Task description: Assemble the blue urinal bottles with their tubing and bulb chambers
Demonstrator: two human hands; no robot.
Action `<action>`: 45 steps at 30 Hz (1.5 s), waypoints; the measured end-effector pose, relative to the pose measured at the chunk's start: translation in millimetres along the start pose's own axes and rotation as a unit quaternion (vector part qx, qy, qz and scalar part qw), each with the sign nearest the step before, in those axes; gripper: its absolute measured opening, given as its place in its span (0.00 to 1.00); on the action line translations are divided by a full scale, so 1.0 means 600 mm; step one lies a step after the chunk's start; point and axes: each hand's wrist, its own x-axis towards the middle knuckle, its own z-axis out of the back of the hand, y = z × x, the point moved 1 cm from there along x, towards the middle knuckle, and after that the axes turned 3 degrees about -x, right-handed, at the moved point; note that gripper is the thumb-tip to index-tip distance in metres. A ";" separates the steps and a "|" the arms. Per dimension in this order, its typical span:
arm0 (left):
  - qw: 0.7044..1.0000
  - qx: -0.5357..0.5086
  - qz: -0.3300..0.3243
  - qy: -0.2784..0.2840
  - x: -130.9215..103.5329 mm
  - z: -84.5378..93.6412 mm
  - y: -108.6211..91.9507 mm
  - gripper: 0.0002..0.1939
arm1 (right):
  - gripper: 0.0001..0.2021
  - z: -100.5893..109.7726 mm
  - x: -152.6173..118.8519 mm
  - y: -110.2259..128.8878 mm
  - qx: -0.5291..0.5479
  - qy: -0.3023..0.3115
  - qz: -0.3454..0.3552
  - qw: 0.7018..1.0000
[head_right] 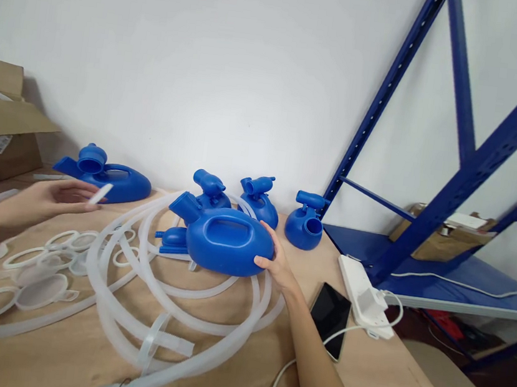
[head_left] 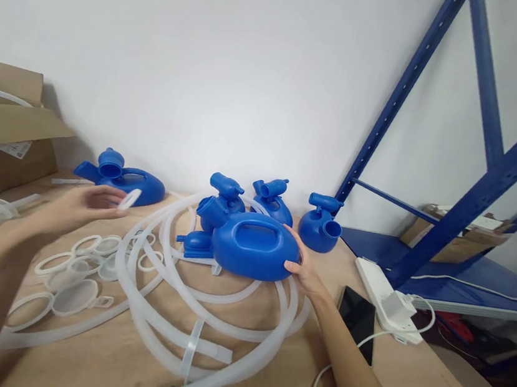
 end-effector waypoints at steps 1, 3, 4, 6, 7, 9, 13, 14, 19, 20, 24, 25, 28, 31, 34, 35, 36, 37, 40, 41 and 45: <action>0.996 -0.058 -0.032 0.054 0.005 -0.023 -0.030 0.40 | 0.50 0.000 0.000 0.000 0.002 0.002 0.001 1.000; 0.985 -0.083 -0.086 0.124 0.020 -0.065 -0.086 0.37 | 0.51 0.001 -0.001 0.001 0.002 0.005 0.005 1.000; 0.979 -0.076 -0.104 0.158 0.030 -0.082 -0.109 0.36 | 0.51 0.001 -0.002 0.001 -0.001 0.007 0.006 1.000; 0.970 -0.056 -0.126 0.200 0.052 -0.101 -0.144 0.35 | 0.52 0.001 -0.002 0.001 -0.009 0.012 0.008 1.000; 0.966 -0.046 -0.134 0.216 0.061 -0.106 -0.155 0.34 | 0.52 0.001 -0.002 0.001 -0.013 0.013 0.012 1.000; 0.960 -0.028 -0.147 0.238 0.075 -0.107 -0.168 0.32 | 0.53 0.003 -0.002 -0.001 -0.016 0.013 0.018 1.000; 0.960 -0.006 -0.155 0.233 0.078 -0.101 -0.171 0.42 | 0.52 0.005 -0.004 0.000 -0.015 0.018 0.016 1.000; 0.958 -0.001 -0.162 0.237 0.075 -0.101 -0.171 0.45 | 0.52 0.005 -0.006 0.002 -0.016 0.019 0.014 1.000; 0.947 0.021 -0.209 0.243 0.065 -0.105 -0.172 0.40 | 0.51 0.005 -0.011 0.009 -0.022 0.020 0.008 1.000; 0.948 0.016 -0.207 0.240 0.065 -0.106 -0.172 0.40 | 0.51 0.006 -0.011 0.008 -0.022 0.019 0.009 1.000; 0.943 0.006 -0.206 0.262 0.066 -0.108 -0.170 0.39 | 0.53 0.013 -0.010 0.000 -0.015 0.014 0.012 1.000; 0.941 0.008 -0.208 0.265 0.066 -0.108 -0.170 0.38 | 0.53 0.015 -0.009 -0.002 -0.013 0.015 0.013 1.000; 0.942 0.010 -0.210 0.260 0.063 -0.108 -0.172 0.38 | 0.53 0.017 -0.009 -0.005 -0.008 0.013 0.013 1.000; 0.940 0.011 -0.226 0.255 0.059 -0.110 -0.176 0.40 | 0.51 0.015 -0.010 -0.005 0.010 0.001 0.010 1.000; 0.936 0.013 -0.247 0.250 0.056 -0.115 -0.180 0.39 | 0.48 0.011 -0.011 -0.004 0.028 -0.014 0.006 1.000; 0.936 0.013 -0.252 0.247 0.056 -0.117 -0.181 0.39 | 0.47 0.010 -0.012 -0.003 0.034 -0.018 0.002 0.999; 0.935 0.013 -0.255 0.244 0.055 -0.119 -0.182 0.39 | 0.47 0.010 -0.013 -0.002 0.040 -0.020 -0.002 0.999; 0.935 0.014 -0.258 0.244 0.055 -0.121 -0.183 0.38 | 0.47 0.010 -0.013 -0.002 0.046 -0.021 -0.006 0.999; 0.934 0.009 -0.259 0.246 0.051 -0.125 -0.187 0.37 | 0.48 0.014 -0.014 0.000 0.054 -0.018 -0.018 0.998; 0.934 0.010 -0.259 0.246 0.048 -0.126 -0.189 0.37 | 0.47 0.016 -0.015 0.000 0.056 -0.017 -0.022 0.998; 0.934 0.068 -0.279 0.214 0.030 -0.133 -0.200 0.37 | 0.43 0.021 -0.016 0.005 0.050 -0.027 -0.038 0.998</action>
